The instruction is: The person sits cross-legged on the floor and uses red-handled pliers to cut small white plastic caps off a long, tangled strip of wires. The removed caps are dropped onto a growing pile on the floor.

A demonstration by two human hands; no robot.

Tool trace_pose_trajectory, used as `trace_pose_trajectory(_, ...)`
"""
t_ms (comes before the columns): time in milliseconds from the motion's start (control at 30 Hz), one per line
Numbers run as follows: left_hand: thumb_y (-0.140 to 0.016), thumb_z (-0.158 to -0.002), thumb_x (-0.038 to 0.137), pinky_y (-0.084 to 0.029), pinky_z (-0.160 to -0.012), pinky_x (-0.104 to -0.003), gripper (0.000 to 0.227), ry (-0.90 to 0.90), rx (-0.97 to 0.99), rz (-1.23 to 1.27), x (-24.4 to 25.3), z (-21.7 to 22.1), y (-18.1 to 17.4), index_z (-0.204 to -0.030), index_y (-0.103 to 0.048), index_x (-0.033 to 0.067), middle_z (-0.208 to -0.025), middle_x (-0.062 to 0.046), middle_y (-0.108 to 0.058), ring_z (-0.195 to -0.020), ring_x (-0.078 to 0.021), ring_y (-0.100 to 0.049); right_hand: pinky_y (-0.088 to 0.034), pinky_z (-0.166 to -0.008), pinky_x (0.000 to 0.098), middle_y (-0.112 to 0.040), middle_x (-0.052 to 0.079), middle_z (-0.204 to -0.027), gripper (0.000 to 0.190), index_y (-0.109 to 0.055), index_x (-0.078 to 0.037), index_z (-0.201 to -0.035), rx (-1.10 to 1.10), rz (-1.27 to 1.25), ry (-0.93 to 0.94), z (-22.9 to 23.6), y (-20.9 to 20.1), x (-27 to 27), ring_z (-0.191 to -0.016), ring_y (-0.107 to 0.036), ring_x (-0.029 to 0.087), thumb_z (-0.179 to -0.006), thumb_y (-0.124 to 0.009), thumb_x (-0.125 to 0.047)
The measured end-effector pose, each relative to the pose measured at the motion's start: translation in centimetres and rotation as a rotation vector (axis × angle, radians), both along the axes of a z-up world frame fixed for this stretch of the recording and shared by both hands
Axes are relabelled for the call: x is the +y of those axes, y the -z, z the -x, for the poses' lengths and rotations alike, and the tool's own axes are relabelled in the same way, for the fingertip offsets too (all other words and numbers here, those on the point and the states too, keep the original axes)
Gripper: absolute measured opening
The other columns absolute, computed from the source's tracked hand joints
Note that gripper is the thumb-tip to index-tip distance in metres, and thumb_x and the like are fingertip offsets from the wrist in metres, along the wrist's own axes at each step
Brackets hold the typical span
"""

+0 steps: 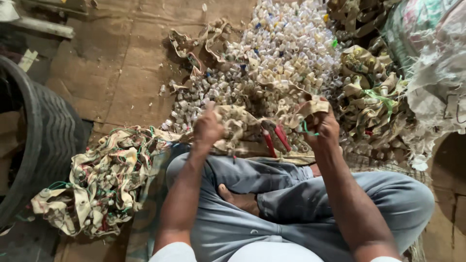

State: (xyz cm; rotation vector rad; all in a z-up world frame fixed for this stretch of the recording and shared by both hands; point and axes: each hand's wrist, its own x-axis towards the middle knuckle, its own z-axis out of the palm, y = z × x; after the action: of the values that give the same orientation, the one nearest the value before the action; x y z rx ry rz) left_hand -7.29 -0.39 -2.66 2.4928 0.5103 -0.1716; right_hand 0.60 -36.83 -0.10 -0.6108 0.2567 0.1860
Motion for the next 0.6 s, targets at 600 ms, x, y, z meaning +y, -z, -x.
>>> trace_pose_trajectory(600, -0.085, -0.077, 0.03, -0.049, -0.099, -0.047, 0.068, 0.23, -0.087, -0.156, 8.8, 12.2, -17.5, -0.135, -0.061, 0.0037, -0.131, -0.022, -0.063, -0.116, -0.0359, -0.062, -0.053, -0.056, 0.0275, -0.075, 0.005, -0.086, 0.054, -0.069, -0.013, -0.135, -0.441, 1.44, -0.466, 2.2, -2.1, 3.0, -0.065, -0.064, 0.011, -0.082, -0.063, -0.006)
